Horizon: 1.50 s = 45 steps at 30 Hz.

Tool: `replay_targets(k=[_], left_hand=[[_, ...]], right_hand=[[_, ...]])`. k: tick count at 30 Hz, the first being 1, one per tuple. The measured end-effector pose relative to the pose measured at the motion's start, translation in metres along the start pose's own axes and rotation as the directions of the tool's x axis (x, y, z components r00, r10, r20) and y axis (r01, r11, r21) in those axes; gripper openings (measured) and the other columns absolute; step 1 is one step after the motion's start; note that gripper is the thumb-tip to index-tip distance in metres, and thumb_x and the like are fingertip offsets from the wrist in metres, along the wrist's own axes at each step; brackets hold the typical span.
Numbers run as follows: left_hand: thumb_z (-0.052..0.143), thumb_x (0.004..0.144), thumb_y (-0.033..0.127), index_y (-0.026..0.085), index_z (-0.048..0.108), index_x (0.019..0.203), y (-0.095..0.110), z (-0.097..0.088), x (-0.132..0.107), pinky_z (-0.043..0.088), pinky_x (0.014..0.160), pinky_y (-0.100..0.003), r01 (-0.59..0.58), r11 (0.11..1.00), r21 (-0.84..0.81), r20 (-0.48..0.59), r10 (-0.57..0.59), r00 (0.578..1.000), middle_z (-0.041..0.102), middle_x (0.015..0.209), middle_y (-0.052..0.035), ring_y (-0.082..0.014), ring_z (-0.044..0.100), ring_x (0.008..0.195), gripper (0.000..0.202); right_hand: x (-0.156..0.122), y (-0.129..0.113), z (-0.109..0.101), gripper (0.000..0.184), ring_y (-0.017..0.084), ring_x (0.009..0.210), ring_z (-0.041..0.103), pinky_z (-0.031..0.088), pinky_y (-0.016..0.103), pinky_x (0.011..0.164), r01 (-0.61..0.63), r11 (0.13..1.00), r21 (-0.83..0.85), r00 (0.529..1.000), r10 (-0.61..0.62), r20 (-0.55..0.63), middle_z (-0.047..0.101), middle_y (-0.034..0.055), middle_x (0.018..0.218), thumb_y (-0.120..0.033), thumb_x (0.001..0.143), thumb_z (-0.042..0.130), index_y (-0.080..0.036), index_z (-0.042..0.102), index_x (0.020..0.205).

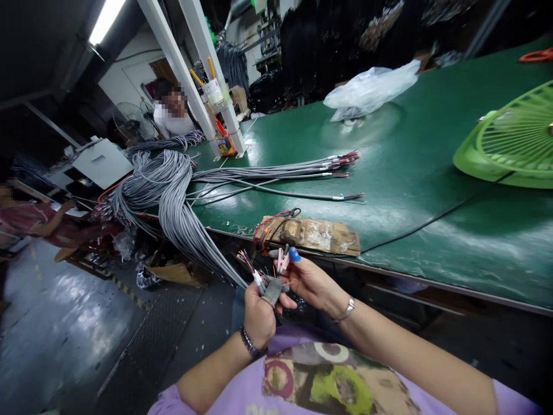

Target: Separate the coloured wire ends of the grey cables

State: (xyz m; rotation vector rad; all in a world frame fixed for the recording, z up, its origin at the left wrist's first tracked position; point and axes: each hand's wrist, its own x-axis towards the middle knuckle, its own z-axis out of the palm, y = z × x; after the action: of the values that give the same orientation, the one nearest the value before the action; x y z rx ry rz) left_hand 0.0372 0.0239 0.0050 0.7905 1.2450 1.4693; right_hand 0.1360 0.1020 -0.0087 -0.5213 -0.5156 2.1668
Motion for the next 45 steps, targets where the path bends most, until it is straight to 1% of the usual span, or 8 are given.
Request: replay_targets(k=[6,15,23,32,36,40,42,45], left_hand=[[0.064,0.075,0.042,0.014,0.056,0.07,-0.008,-0.003,0.001,0.028,0.038,-0.018,-0.016,0.999,0.028,0.006,0.016,1.0,0.058,0.044,0.0011,-0.0137,0.06,0.045,0.029],[0.06,0.08,0.041,0.014,0.058,0.068,-0.009,-0.015,-0.009,0.032,0.04,-0.019,-0.047,0.996,0.079,0.04,0.044,0.998,0.06,0.045,-0.0007,-0.0134,0.06,0.046,0.03],[0.059,0.081,0.041,0.014,0.058,0.067,-0.012,-0.02,-0.01,0.032,0.04,-0.019,-0.077,0.987,0.144,0.05,0.07,0.996,0.06,0.047,-0.0009,-0.0127,0.059,0.046,0.03],[0.059,0.079,0.046,0.014,0.058,0.065,-0.005,-0.024,-0.01,0.037,0.044,-0.021,-0.039,0.939,0.34,0.2,-0.032,0.979,0.064,0.05,-0.0033,-0.0126,0.057,0.045,0.034],[0.062,0.077,0.045,0.015,0.057,0.064,-0.006,-0.023,-0.011,0.035,0.042,-0.021,-0.058,0.975,0.215,0.097,0.037,0.995,0.062,0.048,-0.0022,-0.014,0.059,0.047,0.033],[0.062,0.075,0.043,0.015,0.058,0.064,-0.003,-0.017,-0.011,0.033,0.041,-0.021,-0.075,0.994,0.086,0.029,0.073,0.997,0.061,0.047,-0.0021,-0.015,0.06,0.048,0.03],[0.062,0.075,0.04,0.015,0.058,0.064,0.0,-0.013,-0.01,0.032,0.041,-0.02,-0.075,0.995,0.065,0.02,0.074,0.997,0.061,0.047,-0.0021,-0.0148,0.06,0.048,0.028],[0.062,0.074,0.035,0.015,0.059,0.066,0.002,-0.006,-0.005,0.031,0.041,-0.02,-0.071,0.997,0.026,0.025,0.07,0.997,0.06,0.047,-0.0015,-0.0144,0.061,0.048,0.022]], right_hand=[[-0.001,0.0,0.005,0.031,0.009,0.056,0.052,0.044,0.021,0.052,0.046,0.999,-0.005,0.999,-0.046,-0.013,0.061,0.0006,0.065,-0.046,0.069,0.072,-0.016,0.068,0.078],[-0.008,0.002,-0.007,0.033,0.011,0.059,0.055,0.046,0.023,0.055,-0.063,0.998,0.02,0.998,0.063,-0.015,0.063,0.0021,0.069,-0.05,0.071,0.068,-0.017,0.063,0.072],[-0.025,0.0,-0.005,0.032,0.009,0.054,0.052,0.041,0.023,0.054,-0.142,0.958,-0.251,0.98,0.172,0.101,0.062,0.0011,0.069,-0.042,0.066,0.075,-0.014,0.062,0.076],[-0.028,-0.005,0.004,0.029,0.007,0.053,0.046,0.034,0.022,0.054,-0.004,0.818,-0.575,0.993,0.07,0.093,0.06,-0.0011,0.059,-0.036,0.061,0.077,-0.012,0.064,0.068],[-0.027,0.0,0.0,0.021,0.008,0.052,0.046,0.035,0.022,0.051,-0.014,0.879,-0.476,0.999,0.033,0.032,0.058,-0.0011,0.056,-0.03,0.063,0.076,-0.014,0.062,0.063],[-0.019,0.0,-0.009,0.018,0.008,0.048,0.044,0.04,0.022,0.05,-0.048,0.986,-0.161,0.992,0.028,-0.123,0.055,-0.0023,0.056,-0.032,0.07,0.07,-0.018,0.06,0.064],[-0.015,-0.003,-0.009,0.022,0.01,0.053,0.05,0.045,0.024,0.055,-0.072,0.996,-0.062,0.992,0.065,-0.108,0.06,0.0007,0.065,-0.039,0.075,0.066,-0.018,0.062,0.069],[-0.009,-0.007,-0.003,0.028,0.011,0.058,0.053,0.046,0.025,0.057,-0.045,0.994,-0.096,0.999,0.046,0.008,0.062,0.0024,0.07,-0.044,0.075,0.066,-0.017,0.064,0.074]])
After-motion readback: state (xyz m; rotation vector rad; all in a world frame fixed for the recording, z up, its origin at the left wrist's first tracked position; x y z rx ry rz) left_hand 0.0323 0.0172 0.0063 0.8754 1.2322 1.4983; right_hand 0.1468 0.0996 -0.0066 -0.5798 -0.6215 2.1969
